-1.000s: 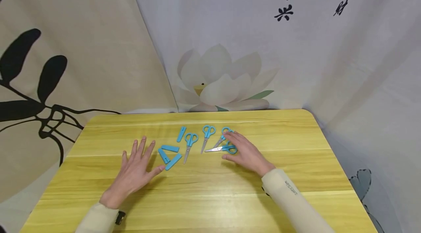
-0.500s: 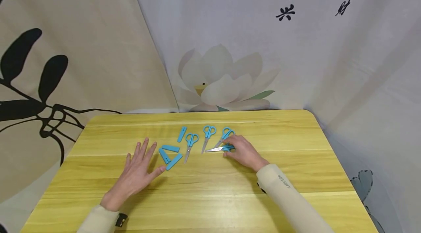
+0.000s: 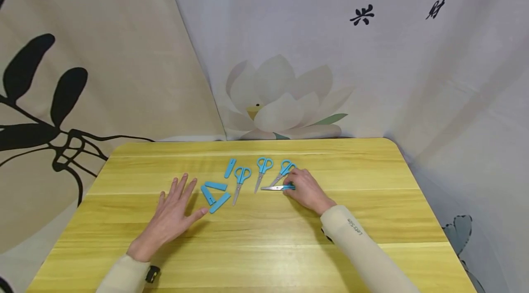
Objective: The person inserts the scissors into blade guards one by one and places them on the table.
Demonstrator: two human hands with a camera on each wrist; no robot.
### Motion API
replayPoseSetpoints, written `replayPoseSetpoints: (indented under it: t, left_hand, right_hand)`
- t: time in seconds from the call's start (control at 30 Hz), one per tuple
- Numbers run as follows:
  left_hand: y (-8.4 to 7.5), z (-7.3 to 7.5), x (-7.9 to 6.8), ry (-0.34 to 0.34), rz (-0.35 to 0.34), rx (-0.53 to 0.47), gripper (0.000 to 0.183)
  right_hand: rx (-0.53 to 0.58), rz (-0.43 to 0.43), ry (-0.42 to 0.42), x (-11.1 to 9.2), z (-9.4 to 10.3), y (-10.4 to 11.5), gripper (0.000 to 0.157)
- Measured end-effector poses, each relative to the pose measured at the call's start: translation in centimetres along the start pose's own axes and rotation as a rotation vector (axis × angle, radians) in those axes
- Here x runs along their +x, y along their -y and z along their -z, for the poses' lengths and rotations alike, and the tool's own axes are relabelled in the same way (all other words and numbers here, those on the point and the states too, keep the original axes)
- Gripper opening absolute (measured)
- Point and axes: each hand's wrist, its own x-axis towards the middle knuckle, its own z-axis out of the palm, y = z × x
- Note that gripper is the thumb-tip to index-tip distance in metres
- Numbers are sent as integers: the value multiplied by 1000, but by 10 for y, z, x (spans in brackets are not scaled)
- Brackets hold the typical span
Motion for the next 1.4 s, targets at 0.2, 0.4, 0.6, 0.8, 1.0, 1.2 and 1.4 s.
replayPoseSetpoints:
  t: [0.2, 0.4, 0.6, 0.8, 1.0, 1.2, 1.4]
  left_hand:
    - [-7, 0, 5, 7, -50, -104, 96]
    - [-19, -3, 11, -2, -92, -217, 94]
    - [-26, -14, 21, -16, -83, -263, 84]
    - [-30, -21, 32, -34, -57, -290, 70]
    - [-32, -27, 39, -39, -47, -253, 58]
    - [-33, -30, 44, -29, -60, -198, 49]
    - [-33, -34, 46, -13, -83, -151, 42]
  right_hand:
    - [24, -40, -32, -5, 5, 1, 14]
    - [49, -55, -79, -12, 10, 3, 14]
    - [61, -65, -112, -21, 15, 3, 13]
    - [62, -83, -139, -29, 19, 4, 13]
    - [59, -111, -145, -36, 22, 5, 15]
    - [52, -124, -139, -41, 21, 5, 17]
    - [44, -121, -142, -43, 20, 3, 16]
